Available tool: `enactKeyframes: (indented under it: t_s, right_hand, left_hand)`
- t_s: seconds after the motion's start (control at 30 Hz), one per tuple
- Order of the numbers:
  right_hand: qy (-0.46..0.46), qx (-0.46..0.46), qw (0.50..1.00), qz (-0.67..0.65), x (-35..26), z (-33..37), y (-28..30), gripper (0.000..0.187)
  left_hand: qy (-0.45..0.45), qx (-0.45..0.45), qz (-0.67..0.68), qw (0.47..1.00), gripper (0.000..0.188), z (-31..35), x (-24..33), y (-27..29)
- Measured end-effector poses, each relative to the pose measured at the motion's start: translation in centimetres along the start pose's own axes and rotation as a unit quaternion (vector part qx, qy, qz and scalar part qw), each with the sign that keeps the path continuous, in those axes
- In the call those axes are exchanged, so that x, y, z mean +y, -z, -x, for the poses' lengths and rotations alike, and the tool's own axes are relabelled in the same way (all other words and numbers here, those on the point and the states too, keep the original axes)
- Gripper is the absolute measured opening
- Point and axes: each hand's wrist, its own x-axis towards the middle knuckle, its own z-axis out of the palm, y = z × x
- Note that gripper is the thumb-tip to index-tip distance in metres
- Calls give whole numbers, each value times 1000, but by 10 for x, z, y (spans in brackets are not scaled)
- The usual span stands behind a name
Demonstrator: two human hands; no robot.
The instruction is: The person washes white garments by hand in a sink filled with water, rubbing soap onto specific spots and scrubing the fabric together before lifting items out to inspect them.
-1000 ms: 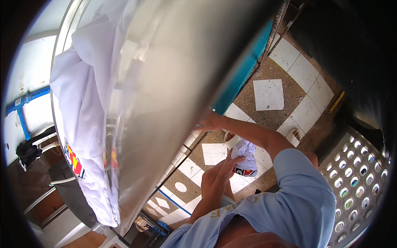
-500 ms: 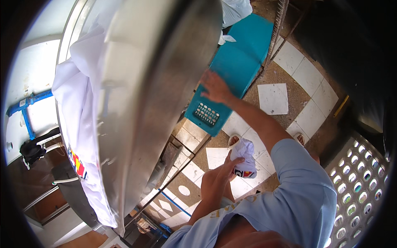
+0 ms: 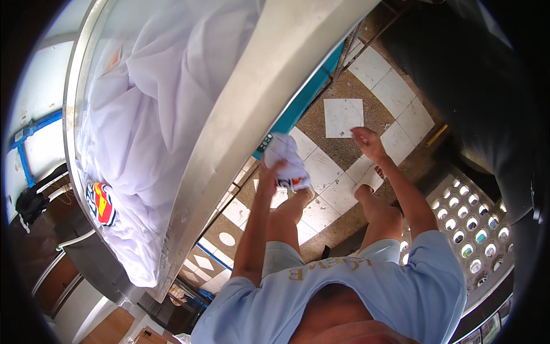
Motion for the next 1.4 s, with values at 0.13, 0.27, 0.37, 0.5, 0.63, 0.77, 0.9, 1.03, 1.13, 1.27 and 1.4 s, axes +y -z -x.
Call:
enactKeyframes:
  t_s: [0.13, 0.27, 0.37, 0.5, 0.63, 0.77, 0.9, 1.03, 1.13, 1.27, 1.4]
  right_hand:
    - [-135, 42, 989, -48, 39, 74, 44, 19]
    - [-167, 71, 980, -83, 52, 123, 62, 17]
    - [-207, 101, 969, -93, 55, 147, 74, 18]
    - [-194, 106, 966, -136, 19, 135, 94, 17]
    - [-111, 95, 969, -199, -61, 92, 115, 17]
    - [-26, 41, 980, -195, -153, 40, 146, 17]
    - [89, -47, 978, -181, -283, 19, 158, 16]
    - [250, -119, 955, -109, -399, -8, 160, 16]
    - [99, -117, 974, -166, -474, -33, 137, 17]
    - [3, -155, 982, -108, -493, -19, 140, 20]
    - [-27, -207, 975, -73, -530, -6, 144, 21]
  left_hand:
    - [-66, 16, 62, 996, 58, -63, 54, -2]
    - [-59, 12, -18, 998, 51, -124, 90, -11]
    - [37, 96, -177, 979, 51, -147, 88, -20]
    - [29, 147, -239, 959, 56, -138, 70, -12]
    - [98, 73, -214, 969, 74, -111, 48, 23]
    - [108, 124, -248, 955, 68, -82, 50, -16]
    - [51, 164, -275, 946, 63, -50, 57, -20]
    - [-51, 142, -373, 916, 57, -11, 57, -51]
    - [-142, 67, -390, 907, 54, 49, 67, -81]
    - [-153, -88, -254, 951, 46, 174, 149, -103]
    - [-163, -237, -80, 954, 38, 251, 224, -99]
